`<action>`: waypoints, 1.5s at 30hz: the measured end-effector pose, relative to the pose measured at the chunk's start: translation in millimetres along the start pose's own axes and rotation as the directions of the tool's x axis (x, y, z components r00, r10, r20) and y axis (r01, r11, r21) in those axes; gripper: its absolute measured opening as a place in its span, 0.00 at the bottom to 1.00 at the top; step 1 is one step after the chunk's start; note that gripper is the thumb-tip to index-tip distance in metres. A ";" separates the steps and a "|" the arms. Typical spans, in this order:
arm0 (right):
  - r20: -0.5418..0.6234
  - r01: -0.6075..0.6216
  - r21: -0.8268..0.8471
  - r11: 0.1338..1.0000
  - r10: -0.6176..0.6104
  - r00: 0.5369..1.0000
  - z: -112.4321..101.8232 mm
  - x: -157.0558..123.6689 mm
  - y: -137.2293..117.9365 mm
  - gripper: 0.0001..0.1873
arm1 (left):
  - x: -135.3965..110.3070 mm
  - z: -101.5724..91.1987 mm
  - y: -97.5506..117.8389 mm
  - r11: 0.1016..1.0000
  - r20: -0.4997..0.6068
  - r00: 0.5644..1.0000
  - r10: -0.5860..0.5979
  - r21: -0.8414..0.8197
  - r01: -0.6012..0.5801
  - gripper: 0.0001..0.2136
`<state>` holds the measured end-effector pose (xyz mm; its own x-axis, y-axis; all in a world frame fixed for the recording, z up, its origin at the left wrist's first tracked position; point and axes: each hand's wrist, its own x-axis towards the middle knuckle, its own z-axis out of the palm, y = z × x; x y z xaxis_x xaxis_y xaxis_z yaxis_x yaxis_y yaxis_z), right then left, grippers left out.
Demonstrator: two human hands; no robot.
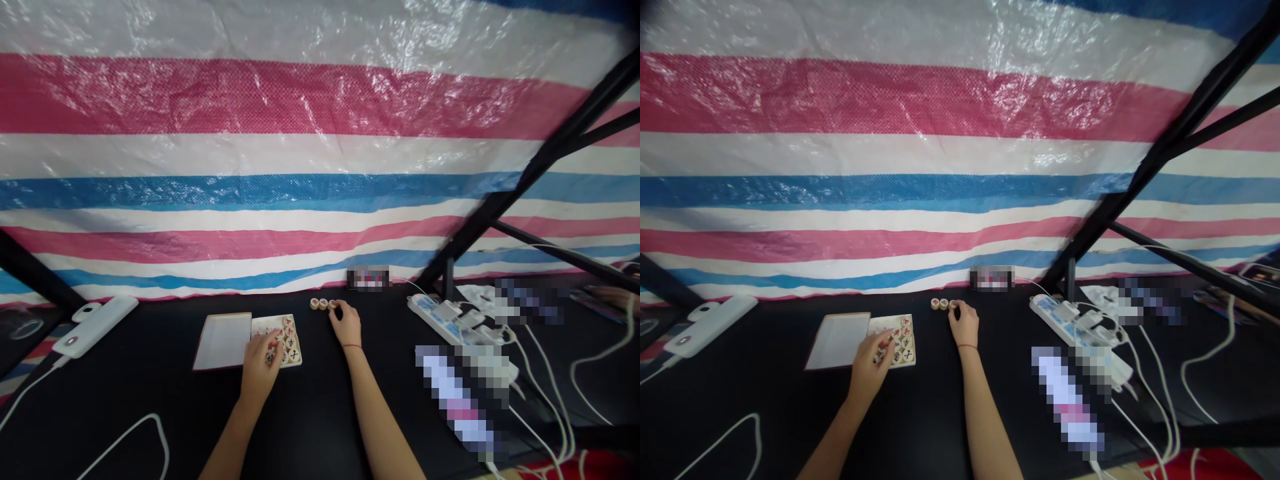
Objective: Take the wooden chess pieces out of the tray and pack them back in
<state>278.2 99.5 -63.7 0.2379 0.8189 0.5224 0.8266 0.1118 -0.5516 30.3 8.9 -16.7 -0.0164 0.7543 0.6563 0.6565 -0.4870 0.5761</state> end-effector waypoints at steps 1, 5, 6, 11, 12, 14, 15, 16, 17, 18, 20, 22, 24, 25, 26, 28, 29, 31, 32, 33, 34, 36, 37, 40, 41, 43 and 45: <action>0.006 -0.007 0.001 1.000 0.007 1.000 -0.1 0.1 -0.3 0.12 | -0.1 0.1 -0.2 1.000 -0.001 1.000 0.002 0.000 -0.002 0.09; 0.025 -0.056 -0.009 0.998 0.056 0.998 -1.1 0.3 -2.7 0.13 | 0.0 0.2 -0.4 1.000 0.005 1.000 -0.021 -0.003 0.021 0.09; 0.026 -0.064 -0.010 0.998 0.064 0.998 -1.4 0.3 -3.5 0.13 | 0.0 0.2 -0.2 1.000 0.008 1.000 -0.027 -0.006 0.027 0.09; 0.049 -0.074 -0.002 0.997 0.074 0.996 -2.9 0.7 -6.5 0.12 | -0.7 0.3 1.4 0.999 0.013 0.999 -0.032 -0.015 0.032 0.09; 0.051 -0.074 0.001 0.997 0.074 0.996 -3.7 1.2 -6.7 0.12 | -0.9 0.2 1.3 1.000 0.007 1.000 -0.023 -0.014 0.023 0.09; 0.035 -0.061 0.013 0.998 0.061 0.998 -6.1 1.8 -8.0 0.13 | -0.5 -0.5 0.3 1.000 0.003 1.000 -0.002 0.000 0.002 0.09; 0.008 -0.049 0.017 0.999 0.048 0.999 -7.7 1.7 -9.6 0.13 | 0.6 -1.2 -0.7 1.000 0.004 1.000 0.004 0.017 -0.004 0.09; -0.031 -0.035 0.020 0.999 0.035 0.999 -9.4 0.8 -12.4 0.14 | 2.6 -2.1 -1.7 0.999 0.008 1.000 -0.002 0.046 0.001 0.10; -0.078 -0.021 0.024 0.999 0.023 0.997 -11.0 -1.1 -16.7 0.14 | 5.6 -3.1 -2.7 0.996 0.015 1.000 -0.023 0.089 0.021 0.10; -0.121 -0.009 0.033 0.999 0.013 0.993 -12.2 -4.2 -22.8 0.14 | 9.7 -4.1 -3.4 0.988 0.030 0.998 -0.058 0.146 0.053 0.11; -0.138 0.018 0.081 0.997 -0.006 0.990 -12.8 -13.8 -40.0 0.14 | 20.8 -5.3 -3.2 0.943 0.092 0.981 -0.173 0.301 0.138 0.12; -0.022 0.044 0.173 0.984 -0.041 0.999 -10.5 -26.3 -61.9 0.14 | 33.6 -4.7 -0.5 0.860 0.211 0.929 -0.303 0.480 0.172 0.13; 0.124 0.021 0.260 0.966 -0.055 0.991 -6.4 -38.1 -83.5 0.14 | 45.2 -1.8 4.4 0.785 0.318 0.851 -0.417 0.598 0.161 0.15; 0.177 0.001 0.286 0.958 -0.054 0.983 -4.3 -42.7 -92.6 0.14 | 49.7 0.4 7.3 0.765 0.354 0.820 -0.449 0.627 0.148 0.16; 0.217 -0.017 0.302 0.953 -0.051 0.975 -2.5 -46.1 -99.9 0.14 | 53.1 3.0 10.1 0.756 0.385 0.797 -0.465 0.642 0.132 0.17; 0.255 -0.039 0.312 0.949 -0.044 0.966 -0.5 -49.4 -108.9 0.13 | 56.5 8.4 14.8 0.758 0.422 0.775 -0.470 0.643 0.110 0.18; 0.262 -0.042 0.313 0.949 -0.043 0.964 -0.3 -49.9 -110.8 0.13 | 56.8 11.0 16.5 0.764 0.431 0.773 -0.465 0.637 0.104 0.18; 0.267 -0.042 0.316 0.948 -0.046 0.963 -0.9 -49.5 -111.4 0.13 | 55.9 15.9 18.0 0.777 0.439 0.778 -0.449 0.622 0.098 0.18; 0.270 -0.042 0.317 0.948 -0.048 0.962 -1.4 -49.2 -110.7 0.13 | 55.2 18.0 18.1 0.781 0.435 0.785 -0.442 0.617 0.097 0.18; 0.271 -0.041 0.316 0.948 -0.049 0.961 -1.8 -48.9 -109.9 0.12 | 54.7 19.8 18.0 0.782 0.426 0.794 -0.434 0.615 0.097 0.18; 0.272 -0.039 0.313 0.949 -0.050 0.961 -2.1 -48.8 -109.2 0.12 | 54.6 21.4 17.8 0.782 0.414 0.803 -0.429 0.616 0.100 0.19; 0.274 -0.035 0.304 0.952 -0.052 0.960 -2.0 -48.9 -108.5 0.12 | 55.7 23.7 18.0 0.777 0.389 0.816 -0.428 0.619 0.113 0.19; 0.274 -0.033 0.302 0.953 -0.053 0.960 -1.8 -49.0 -108.4 0.12 | 56.7 24.6 18.5 0.774 0.380 0.818 -0.432 0.621 0.121 0.19; 0.272 -0.033 0.306 0.952 -0.055 0.961 -0.8 -49.5 -108.7 0.12 | 60.0 26.9 21.4 0.775 0.380 0.813 -0.442 0.618 0.132 0.18; 0.269 -0.034 0.308 0.951 -0.053 0.962 -0.5 -49.7 -108.7 0.12 | 60.8 27.8 22.3 0.778 0.384 0.810 -0.443 0.614 0.134 0.18; 0.263 -0.037 0.311 0.950 -0.049 0.964 0.0 -50.2 -108.3 0.12 | 61.7 29.4 23.1 0.785 0.390 0.806 -0.445 0.603 0.141 0.17; 0.257 -0.034 0.313 0.949 -0.050 0.965 0.3 -50.7 -107.4 0.12 | 62.1 30.6 22.7 0.794 0.396 0.800 -0.450 0.587 0.156 0.16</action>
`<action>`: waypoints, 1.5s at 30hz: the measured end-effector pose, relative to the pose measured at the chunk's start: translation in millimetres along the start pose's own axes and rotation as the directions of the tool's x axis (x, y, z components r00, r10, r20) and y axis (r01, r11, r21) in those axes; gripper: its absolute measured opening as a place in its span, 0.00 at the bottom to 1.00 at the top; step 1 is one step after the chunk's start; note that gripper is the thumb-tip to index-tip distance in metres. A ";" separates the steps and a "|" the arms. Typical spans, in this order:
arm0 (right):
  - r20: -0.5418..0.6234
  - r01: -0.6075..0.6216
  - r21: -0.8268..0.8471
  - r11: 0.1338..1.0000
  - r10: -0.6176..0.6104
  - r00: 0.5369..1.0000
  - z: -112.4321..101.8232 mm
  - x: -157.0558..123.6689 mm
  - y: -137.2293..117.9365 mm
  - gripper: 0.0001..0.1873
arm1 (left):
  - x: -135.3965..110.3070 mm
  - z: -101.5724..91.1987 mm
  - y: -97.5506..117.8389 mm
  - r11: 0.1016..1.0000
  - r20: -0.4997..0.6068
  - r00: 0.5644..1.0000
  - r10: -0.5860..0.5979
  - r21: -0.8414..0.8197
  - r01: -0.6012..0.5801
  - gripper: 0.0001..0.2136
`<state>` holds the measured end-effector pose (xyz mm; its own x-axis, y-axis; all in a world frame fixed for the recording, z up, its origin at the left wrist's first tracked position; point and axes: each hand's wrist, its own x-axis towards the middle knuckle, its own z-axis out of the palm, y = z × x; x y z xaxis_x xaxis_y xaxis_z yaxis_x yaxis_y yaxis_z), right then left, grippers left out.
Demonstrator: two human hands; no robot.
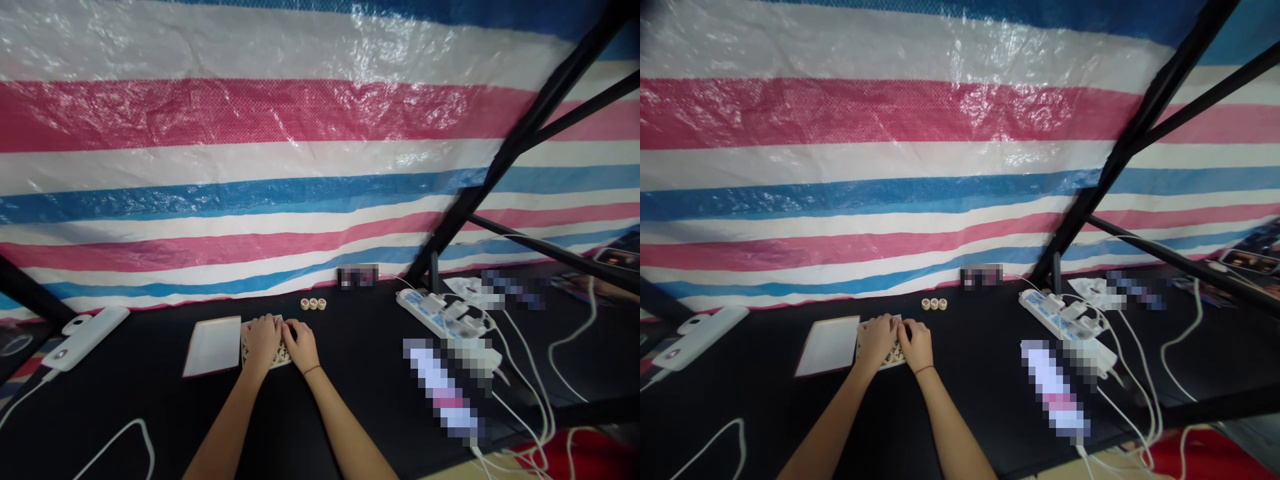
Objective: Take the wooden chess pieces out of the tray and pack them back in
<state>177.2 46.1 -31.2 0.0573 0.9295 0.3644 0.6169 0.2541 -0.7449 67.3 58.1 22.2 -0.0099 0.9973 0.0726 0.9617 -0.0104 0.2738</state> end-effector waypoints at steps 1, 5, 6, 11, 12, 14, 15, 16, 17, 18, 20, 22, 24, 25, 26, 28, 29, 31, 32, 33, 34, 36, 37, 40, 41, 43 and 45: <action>-0.003 0.003 0.002 1.000 -0.003 1.000 0.0 -0.2 0.5 0.12 | 0.5 0.1 -0.2 1.000 0.004 1.000 0.000 -0.013 0.000 0.15; -0.082 0.058 0.032 0.998 -0.055 0.995 -2.1 0.1 1.1 0.11 | 0.3 -3.0 -1.3 0.996 -0.026 1.000 0.007 -0.093 -0.010 0.12; -0.108 0.085 0.039 0.996 -0.080 0.991 -3.3 0.3 0.7 0.12 | -0.7 -4.3 -1.5 0.990 -0.044 0.999 0.010 -0.142 -0.016 0.12; -0.185 0.187 0.073 0.980 -0.171 0.968 -11.3 0.8 -4.1 0.12 | -9.4 -5.8 -3.2 0.861 -0.068 0.998 -0.003 -0.508 -0.032 0.13; -0.193 0.202 0.079 0.976 -0.184 0.964 -13.0 0.8 -5.0 0.11 | -11.5 -4.9 -4.0 0.819 -0.067 0.998 -0.009 -0.573 -0.032 0.13; -0.205 0.228 0.084 0.970 -0.207 0.957 -16.8 1.3 -5.4 0.10 | -15.3 -2.1 -6.7 0.734 -0.077 0.997 -0.030 -0.678 -0.031 0.14; -0.218 0.234 0.085 0.969 -0.211 0.953 -19.1 1.8 -4.6 0.10 | -17.0 -0.4 -8.8 0.697 -0.087 0.995 -0.050 -0.716 -0.028 0.14; -0.238 0.233 0.083 0.969 -0.208 0.949 -21.7 2.4 -2.8 0.10 | -18.5 1.4 -11.7 0.664 -0.097 0.993 -0.073 -0.748 -0.024 0.14; -0.266 0.224 0.078 0.971 -0.196 0.944 -24.8 3.2 -0.2 0.09 | -19.8 3.4 -15.1 0.633 -0.110 0.989 -0.097 -0.774 -0.024 0.15; -0.299 0.206 0.072 0.976 -0.176 0.938 -28.1 4.0 3.4 0.09 | -21.0 5.3 -19.1 0.604 -0.127 0.985 -0.120 -0.796 -0.029 0.15; -0.354 0.142 0.051 0.989 -0.115 0.928 -34.9 5.2 12.3 0.10 | -22.9 9.1 -27.7 0.552 -0.180 0.973 -0.144 -0.831 -0.072 0.16; -0.357 0.062 0.016 0.998 -0.052 0.933 -40.1 5.3 21.4 0.10 | -24.3 12.3 -35.5 0.549 -0.291 0.943 -0.159 -0.820 -0.161 0.14; -0.313 0.000 -0.040 0.999 -0.012 0.950 -42.0 4.4 28.2 0.10 | -25.0 14.6 -40.8 0.601 -0.434 0.882 -0.184 -0.760 -0.249 0.12; -0.281 -0.021 -0.077 0.997 -0.001 0.960 -41.6 3.7 30.2 0.10 | -25.2 15.2 -42.5 0.637 -0.498 0.846 -0.191 -0.719 -0.279 0.12; -0.248 -0.039 -0.120 0.992 0.008 0.969 -40.5 3.0 31.5 0.09 | -25.4 15.5 -43.6 0.674 -0.551 0.812 -0.192 -0.676 -0.299 0.11; -0.189 -0.072 -0.215 0.974 0.031 0.982 -37.4 1.6 31.9 0.08 | -26.1 15.0 -45.4 0.738 -0.620 0.769 -0.155 -0.590 -0.327 0.11; -0.163 -0.084 -0.260 0.962 0.042 0.986 -35.8 1.1 31.4 0.07 | -26.9 14.4 -46.2 0.762 -0.644 0.755 -0.120 -0.547 -0.346 0.11; -0.129 -0.094 -0.327 0.940 0.054 0.990 -33.8 0.4 30.1 0.06 | -29.2 12.8 -48.5 0.790 -0.677 0.734 -0.044 -0.474 -0.389 0.11; -0.121 -0.093 -0.346 0.934 0.054 0.991 -33.3 0.2 29.5 0.06 | -30.9 12.1 -49.8 0.796 -0.684 0.730 -0.011 -0.448 -0.407 0.11; -0.117 -0.092 -0.358 0.929 0.053 0.992 -33.2 0.1 29.1 0.06 | -32.7 11.5 -50.9 0.799 -0.682 0.731 0.015 -0.431 -0.419 0.11; -0.117 -0.092 -0.365 0.926 0.053 0.992 -33.2 0.0 28.8 0.07 | -34.6 11.1 -51.9 0.803 -0.674 0.738 0.034 -0.421 -0.422 0.12; -0.118 -0.095 -0.375 0.922 0.054 0.992 -33.3 -0.1 29.1 0.08 | -37.9 10.9 -52.6 0.810 -0.650 0.758 0.053 -0.416 -0.414 0.12; -0.115 -0.096 -0.380 0.920 0.056 0.992 -33.2 -0.1 29.4 0.09 | -39.1 11.2 -52.3 0.812 -0.641 0.765 0.058 -0.416 -0.410 0.12; -0.097 -0.089 -0.402 0.911 0.054 0.994 -32.3 0.7 30.8 0.13 | -40.6 13.2 -50.0 0.805 -0.635 0.769 0.078 -0.415 -0.424 0.12; -0.091 -0.086 -0.411 0.907 0.053 0.994 -31.9 1.2 31.0 0.14 | -40.5 14.1 -49.2 0.800 -0.636 0.766 0.088 -0.413 -0.435 0.12; -0.084 -0.083 -0.427 0.900 0.052 0.995 -30.9 2.3 31.0 0.15 | -40.1 16.2 -48.3 0.793 -0.635 0.764 0.110 -0.408 -0.453 0.12; -0.077 -0.085 -0.438 0.895 0.057 0.995 -29.8 3.3 30.3 0.16 | -39.8 18.0 -48.5 0.791 -0.628 0.768 0.125 -0.404 -0.459 0.12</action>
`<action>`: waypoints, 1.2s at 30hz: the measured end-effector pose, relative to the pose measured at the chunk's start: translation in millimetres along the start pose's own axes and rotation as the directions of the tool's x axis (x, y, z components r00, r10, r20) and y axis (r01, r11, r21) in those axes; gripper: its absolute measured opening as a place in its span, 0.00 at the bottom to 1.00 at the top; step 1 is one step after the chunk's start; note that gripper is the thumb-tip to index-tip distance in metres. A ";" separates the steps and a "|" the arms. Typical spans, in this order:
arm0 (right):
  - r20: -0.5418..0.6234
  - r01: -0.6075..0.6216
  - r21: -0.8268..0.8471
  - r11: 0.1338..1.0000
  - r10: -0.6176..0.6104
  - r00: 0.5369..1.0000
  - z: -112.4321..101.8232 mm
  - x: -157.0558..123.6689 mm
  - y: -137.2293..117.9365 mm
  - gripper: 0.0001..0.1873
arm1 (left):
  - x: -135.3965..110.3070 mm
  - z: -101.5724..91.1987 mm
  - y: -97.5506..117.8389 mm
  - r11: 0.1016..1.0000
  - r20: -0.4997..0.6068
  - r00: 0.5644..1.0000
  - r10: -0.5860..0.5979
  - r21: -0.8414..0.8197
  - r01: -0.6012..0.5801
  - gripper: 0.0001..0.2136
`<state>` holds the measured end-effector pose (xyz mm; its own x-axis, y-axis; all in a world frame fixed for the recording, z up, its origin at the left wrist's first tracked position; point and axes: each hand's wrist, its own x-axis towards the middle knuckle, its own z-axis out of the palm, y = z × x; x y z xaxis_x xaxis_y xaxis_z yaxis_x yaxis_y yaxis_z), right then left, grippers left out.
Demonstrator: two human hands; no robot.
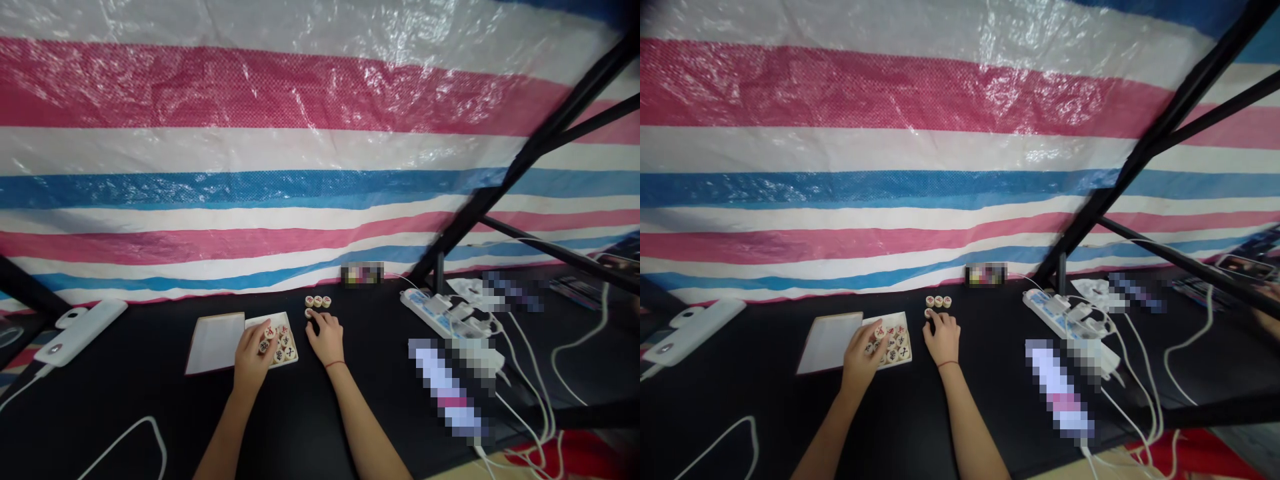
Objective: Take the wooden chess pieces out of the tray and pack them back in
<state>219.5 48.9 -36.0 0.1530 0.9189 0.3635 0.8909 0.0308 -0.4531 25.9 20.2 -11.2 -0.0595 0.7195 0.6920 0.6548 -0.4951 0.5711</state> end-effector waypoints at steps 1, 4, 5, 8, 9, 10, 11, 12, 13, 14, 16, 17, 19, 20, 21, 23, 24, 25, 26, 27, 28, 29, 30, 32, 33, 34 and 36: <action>0.002 -0.002 -0.002 1.000 0.002 1.000 0.3 0.3 -0.5 0.16 | -0.5 0.2 -0.5 1.000 0.008 1.000 -0.002 0.001 0.001 0.12; -0.023 -0.025 -0.005 1.000 0.025 0.999 0.4 0.5 0.4 0.12 | -1.4 -0.5 -0.9 1.000 0.023 1.000 -0.021 0.000 0.021 0.13; -0.039 -0.043 -0.008 0.999 0.043 0.998 -0.1 0.7 2.3 0.10 | -1.5 -0.8 -0.8 1.000 0.024 0.999 -0.027 0.000 0.027 0.13; -0.094 -0.147 -0.035 0.989 0.143 0.985 -3.5 2.9 13.6 0.07 | -1.5 -1.1 -0.2 0.999 0.027 0.999 -0.037 -0.003 0.037 0.12; -0.115 -0.191 -0.048 0.980 0.184 0.976 -5.1 4.6 19.0 0.07 | -1.6 -0.9 -0.1 0.999 0.031 0.999 -0.038 -0.007 0.038 0.12; -0.138 -0.236 -0.061 0.970 0.226 0.964 -6.8 6.7 24.8 0.07 | -1.6 -0.6 -0.1 0.999 0.036 0.999 -0.038 -0.013 0.038 0.12; -0.160 -0.276 -0.073 0.958 0.262 0.952 -8.4 9.3 30.7 0.08 | -1.7 -0.3 0.0 0.999 0.043 0.998 -0.039 -0.020 0.039 0.12; -0.179 -0.306 -0.082 0.948 0.288 0.941 -9.9 12.2 36.3 0.08 | -1.8 0.1 0.2 0.999 0.050 0.998 -0.040 -0.025 0.042 0.12; -0.193 -0.323 -0.089 0.942 0.302 0.934 -10.9 15.2 41.3 0.09 | -1.8 0.4 0.6 0.999 0.056 0.997 -0.044 -0.028 0.045 0.12; -0.200 -0.326 -0.094 0.941 0.303 0.932 -11.5 18.1 45.4 0.10 | -1.7 0.5 1.1 0.998 0.061 0.997 -0.048 -0.028 0.050 0.12; -0.204 -0.306 -0.097 0.947 0.282 0.937 -11.4 23.0 50.5 0.12 | -1.4 0.4 2.4 0.998 0.074 0.995 -0.061 -0.024 0.062 0.12; -0.202 -0.291 -0.098 0.952 0.267 0.942 -10.7 24.8 51.6 0.13 | -1.2 0.3 3.0 0.997 0.082 0.994 -0.069 -0.020 0.071 0.12; -0.193 -0.271 -0.100 0.957 0.249 0.949 -8.8 26.7 52.1 0.14 | -1.1 0.2 3.7 0.996 0.093 0.992 -0.084 -0.013 0.086 0.12; -0.186 -0.269 -0.100 0.958 0.247 0.951 -7.8 27.0 52.1 0.15 | -1.3 0.4 3.8 0.996 0.096 0.991 -0.089 -0.011 0.090 0.12; -0.179 -0.268 -0.099 0.958 0.247 0.952 -6.9 27.2 52.2 0.15 | -1.5 0.6 3.7 0.996 0.095 0.991 -0.091 -0.009 0.092 0.12; -0.162 -0.255 -0.086 0.963 0.239 0.957 -6.2 27.6 52.9 0.16 | -2.2 1.4 3.4 0.996 0.092 0.992 -0.087 -0.008 0.089 0.12; -0.155 -0.245 -0.073 0.967 0.232 0.960 -6.6 28.0 53.3 0.17 | -2.4 1.8 3.5 0.996 0.090 0.992 -0.085 -0.007 0.086 0.12; -0.153 -0.239 -0.055 0.969 0.228 0.962 -7.7 28.5 53.1 0.18 | -2.5 2.1 3.6 0.997 0.090 0.993 -0.079 -0.006 0.079 0.12; -0.161 -0.239 -0.030 0.970 0.232 0.959 -9.6 28.8 51.6 0.19 | -2.5 2.3 3.9 0.997 0.089 0.994 -0.071 -0.005 0.071 0.12; -0.183 -0.247 0.005 0.969 0.244 0.953 -12.3 28.6 48.3 0.19 | -2.4 2.4 4.3 0.998 0.087 0.994 -0.060 -0.004 0.061 0.12; -0.213 -0.253 0.053 0.966 0.258 0.942 -16.0 27.5 42.5 0.19 | -2.2 2.5 4.6 0.999 0.086 0.995 -0.047 -0.003 0.047 0.11; -0.239 -0.242 0.116 0.963 0.264 0.935 -20.4 25.0 34.0 0.19 | -2.2 2.7 4.8 0.999 0.086 0.996 -0.032 -0.002 0.032 0.11; -0.254 -0.211 0.190 0.959 0.255 0.933 -25.4 21.0 22.6 0.17 | -2.3 3.0 4.7 1.000 0.088 0.996 -0.014 -0.002 0.014 0.11; -0.193 -0.049 0.359 0.932 0.126 0.973 -35.9 8.7 -6.6 0.15 | -3.4 4.0 4.0 1.000 0.092 0.996 0.016 -0.004 -0.016 0.11; -0.122 0.038 0.444 0.895 0.018 0.992 -40.9 1.1 -22.7 0.14 | -4.4 4.7 3.3 1.000 0.097 0.995 0.027 -0.007 -0.026 0.11; -0.043 0.101 0.501 0.860 -0.091 0.995 -45.3 -6.4 -38.2 0.14 | -5.6 5.5 2.5 0.999 0.100 0.994 0.031 -0.012 -0.030 0.11; 0.004 0.186 0.549 0.815 -0.225 0.974 -51.5 -18.9 -63.9 0.13 | -8.3 7.2 1.0 1.000 0.099 0.995 0.025 -0.016 -0.023 0.10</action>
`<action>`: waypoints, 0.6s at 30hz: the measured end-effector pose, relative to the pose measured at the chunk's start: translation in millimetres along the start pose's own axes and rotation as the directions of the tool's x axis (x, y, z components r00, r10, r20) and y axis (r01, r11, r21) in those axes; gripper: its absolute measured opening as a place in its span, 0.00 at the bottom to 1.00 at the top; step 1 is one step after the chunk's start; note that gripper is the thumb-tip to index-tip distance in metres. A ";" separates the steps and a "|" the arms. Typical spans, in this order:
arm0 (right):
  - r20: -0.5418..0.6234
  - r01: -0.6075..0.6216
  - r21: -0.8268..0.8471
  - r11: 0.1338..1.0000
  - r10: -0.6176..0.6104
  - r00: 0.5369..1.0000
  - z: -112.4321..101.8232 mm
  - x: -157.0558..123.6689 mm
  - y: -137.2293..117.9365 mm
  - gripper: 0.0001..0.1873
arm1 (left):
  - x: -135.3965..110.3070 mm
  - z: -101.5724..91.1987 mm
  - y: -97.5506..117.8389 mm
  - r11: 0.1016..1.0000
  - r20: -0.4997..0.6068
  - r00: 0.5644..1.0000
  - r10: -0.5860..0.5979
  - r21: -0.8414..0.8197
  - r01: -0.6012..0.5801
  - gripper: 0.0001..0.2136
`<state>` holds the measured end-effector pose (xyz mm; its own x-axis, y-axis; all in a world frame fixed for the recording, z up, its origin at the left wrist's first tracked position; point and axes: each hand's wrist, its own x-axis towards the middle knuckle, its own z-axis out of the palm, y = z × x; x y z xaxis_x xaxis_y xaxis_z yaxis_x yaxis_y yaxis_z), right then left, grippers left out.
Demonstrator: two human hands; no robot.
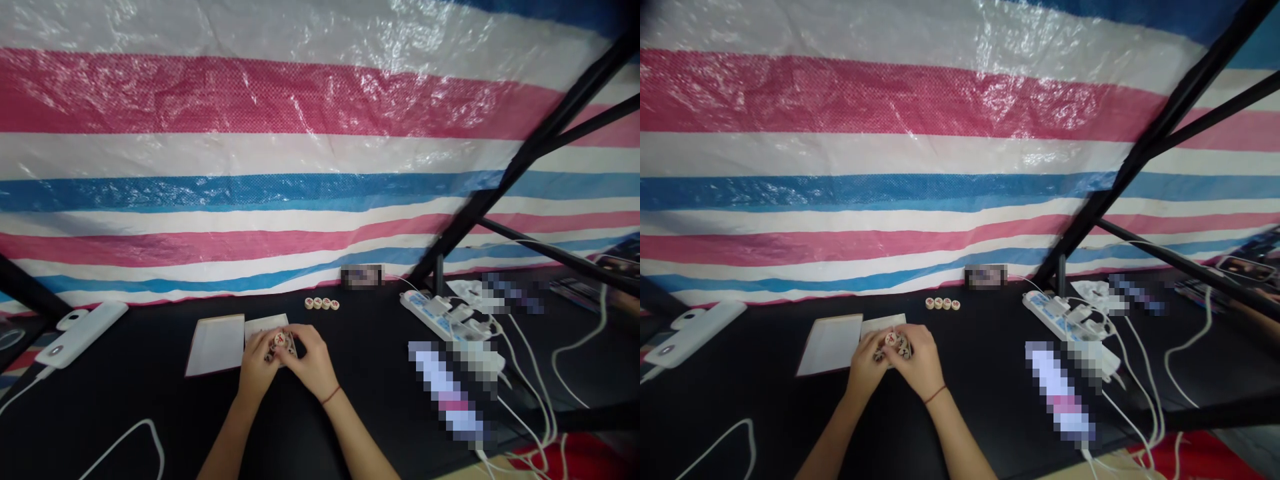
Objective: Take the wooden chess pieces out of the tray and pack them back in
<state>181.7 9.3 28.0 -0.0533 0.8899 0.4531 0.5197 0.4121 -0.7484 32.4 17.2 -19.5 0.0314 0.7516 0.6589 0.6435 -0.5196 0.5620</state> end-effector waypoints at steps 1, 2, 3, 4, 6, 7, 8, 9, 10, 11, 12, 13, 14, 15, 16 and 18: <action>0.014 0.023 0.013 1.000 -0.023 1.000 3.9 -2.2 -9.2 0.11 | -1.2 0.8 -0.5 1.000 -0.003 1.000 -0.008 0.002 0.008 0.10; 0.015 0.038 0.016 0.999 -0.038 0.999 6.8 -3.7 -15.6 0.10 | -2.2 1.5 -0.9 1.000 -0.007 1.000 -0.014 0.005 0.014 0.10; 0.011 0.045 0.018 0.999 -0.045 0.999 8.8 -4.7 -19.6 0.09 | -3.0 2.1 -1.0 1.000 -0.012 1.000 -0.017 0.008 0.018 0.10; 0.009 0.049 0.018 0.999 -0.049 0.999 9.9 -5.3 -21.8 0.09 | -3.5 2.7 -0.8 1.000 -0.018 1.000 -0.019 0.011 0.019 0.10; 0.018 0.054 0.023 0.998 -0.054 0.998 9.8 -5.8 -22.0 0.10 | -3.7 3.5 0.2 1.000 -0.026 1.000 -0.007 0.015 0.007 0.10; 0.022 0.051 0.029 0.998 -0.051 0.998 8.5 -5.5 -20.2 0.10 | -3.5 3.9 1.1 1.000 -0.028 1.000 0.005 0.018 -0.004 0.10; 0.014 0.039 0.041 0.998 -0.039 0.999 6.2 -4.6 -16.5 0.09 | -3.1 4.2 2.1 1.000 -0.026 1.000 0.017 0.023 -0.016 0.10; -0.010 0.015 0.057 0.998 -0.015 1.000 2.8 -2.9 -10.5 0.09 | -2.6 4.4 3.3 0.999 -0.019 0.999 0.028 0.028 -0.027 0.11; -0.055 -0.024 0.076 0.997 0.028 0.998 -1.9 -0.2 -1.5 0.10 | -2.0 4.5 4.4 0.999 -0.008 0.999 0.037 0.031 -0.037 0.13; -0.119 -0.076 0.092 0.993 0.087 0.989 -7.8 3.4 10.6 0.11 | -1.4 4.4 5.4 0.999 0.004 0.999 0.044 0.029 -0.044 0.15; -0.212 -0.138 0.106 0.985 0.158 0.964 -14.7 7.6 25.9 0.13 | -0.7 4.1 6.3 0.999 0.010 0.999 0.047 0.026 -0.047 0.16; -0.321 -0.205 0.114 0.972 0.232 0.918 -22.0 12.2 43.8 0.16 | -0.1 3.6 7.1 0.999 0.011 0.999 0.046 0.023 -0.046 0.16; -0.429 -0.270 0.099 0.958 0.286 0.857 -29.5 16.7 63.2 0.19 | 0.5 3.0 7.7 0.999 0.009 0.999 0.045 0.021 -0.045 0.15; -0.508 -0.324 0.060 0.944 0.308 0.805 -36.4 20.7 83.0 0.21 | 1.1 2.4 8.1 0.999 0.004 0.999 0.043 0.021 -0.043 0.14; -0.548 -0.354 0.003 0.935 0.298 0.782 -42.2 24.0 101.8 0.22 | 1.6 1.7 8.5 0.999 0.001 0.999 0.040 0.020 -0.040 0.13; -0.500 -0.339 -0.105 0.935 0.245 0.831 -49.2 28.3 132.5 0.23 | 2.3 0.8 8.9 0.999 -0.007 0.999 0.037 0.013 -0.037 0.11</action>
<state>291.0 79.5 -34.6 0.5095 0.7422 0.4354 0.5934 0.0634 -0.8024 38.9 14.6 -13.4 0.0492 0.7290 0.6828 0.6519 -0.5414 0.5310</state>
